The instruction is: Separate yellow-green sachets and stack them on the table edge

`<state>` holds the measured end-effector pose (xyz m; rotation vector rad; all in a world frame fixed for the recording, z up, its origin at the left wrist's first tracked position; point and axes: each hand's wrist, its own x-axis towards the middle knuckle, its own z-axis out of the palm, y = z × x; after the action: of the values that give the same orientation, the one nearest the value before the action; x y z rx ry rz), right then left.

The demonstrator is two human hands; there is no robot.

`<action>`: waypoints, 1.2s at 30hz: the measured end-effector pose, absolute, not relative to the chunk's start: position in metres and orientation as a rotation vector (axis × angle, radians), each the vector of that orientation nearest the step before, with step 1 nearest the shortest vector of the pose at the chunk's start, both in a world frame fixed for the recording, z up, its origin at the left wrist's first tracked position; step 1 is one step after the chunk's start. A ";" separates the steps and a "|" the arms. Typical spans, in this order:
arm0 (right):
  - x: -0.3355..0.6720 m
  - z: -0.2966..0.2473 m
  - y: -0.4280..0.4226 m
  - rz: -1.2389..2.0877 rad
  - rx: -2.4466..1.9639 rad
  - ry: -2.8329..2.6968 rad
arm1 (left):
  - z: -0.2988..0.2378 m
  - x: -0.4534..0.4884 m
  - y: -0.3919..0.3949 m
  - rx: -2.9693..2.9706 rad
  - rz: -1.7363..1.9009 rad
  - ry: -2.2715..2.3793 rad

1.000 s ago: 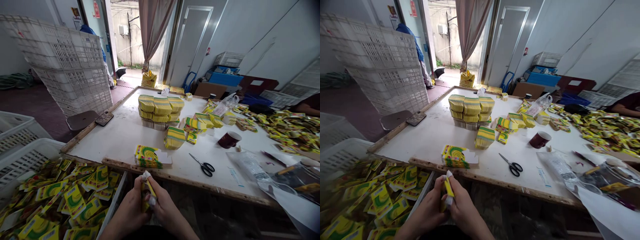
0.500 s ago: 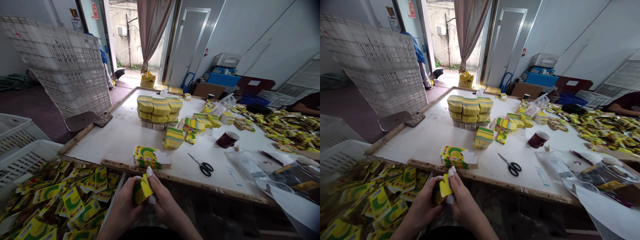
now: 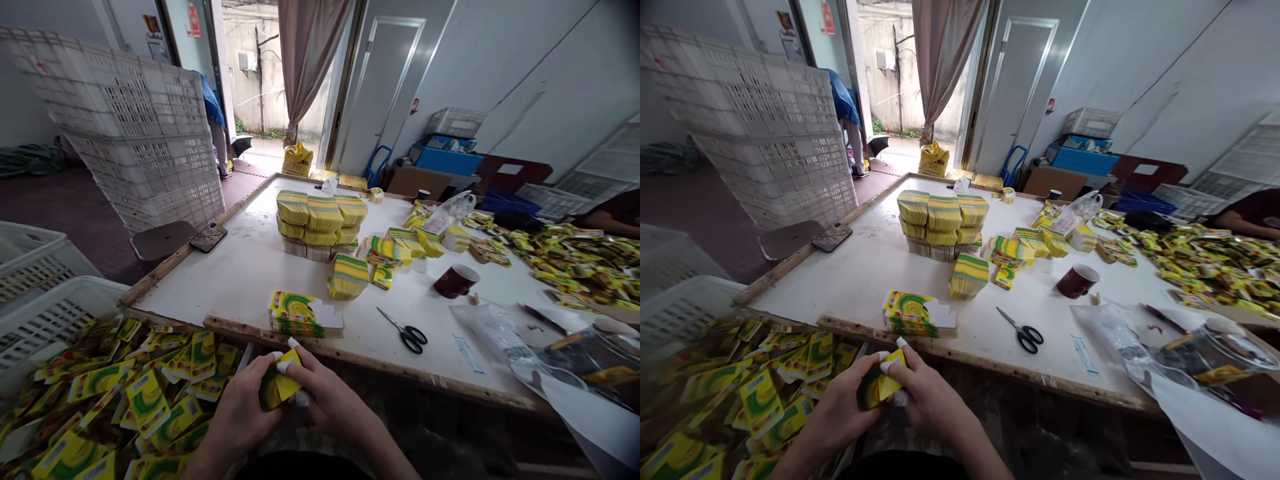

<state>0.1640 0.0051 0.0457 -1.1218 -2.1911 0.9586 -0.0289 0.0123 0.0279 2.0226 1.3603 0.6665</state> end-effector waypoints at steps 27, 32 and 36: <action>0.176 0.039 0.049 0.667 -1.331 -1.833 | 0.007 -0.098 0.015 2.231 0.868 1.958; 0.183 0.032 0.085 0.511 -1.536 -1.846 | -0.001 -0.124 0.016 2.096 0.887 2.130; 0.182 0.029 0.091 0.513 -1.583 -1.884 | 0.000 -0.092 0.014 2.048 0.936 1.719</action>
<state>0.1822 0.0911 0.0288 -1.5829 -1.8838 0.5135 -0.0925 0.0139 0.0002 2.0476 1.7186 0.9364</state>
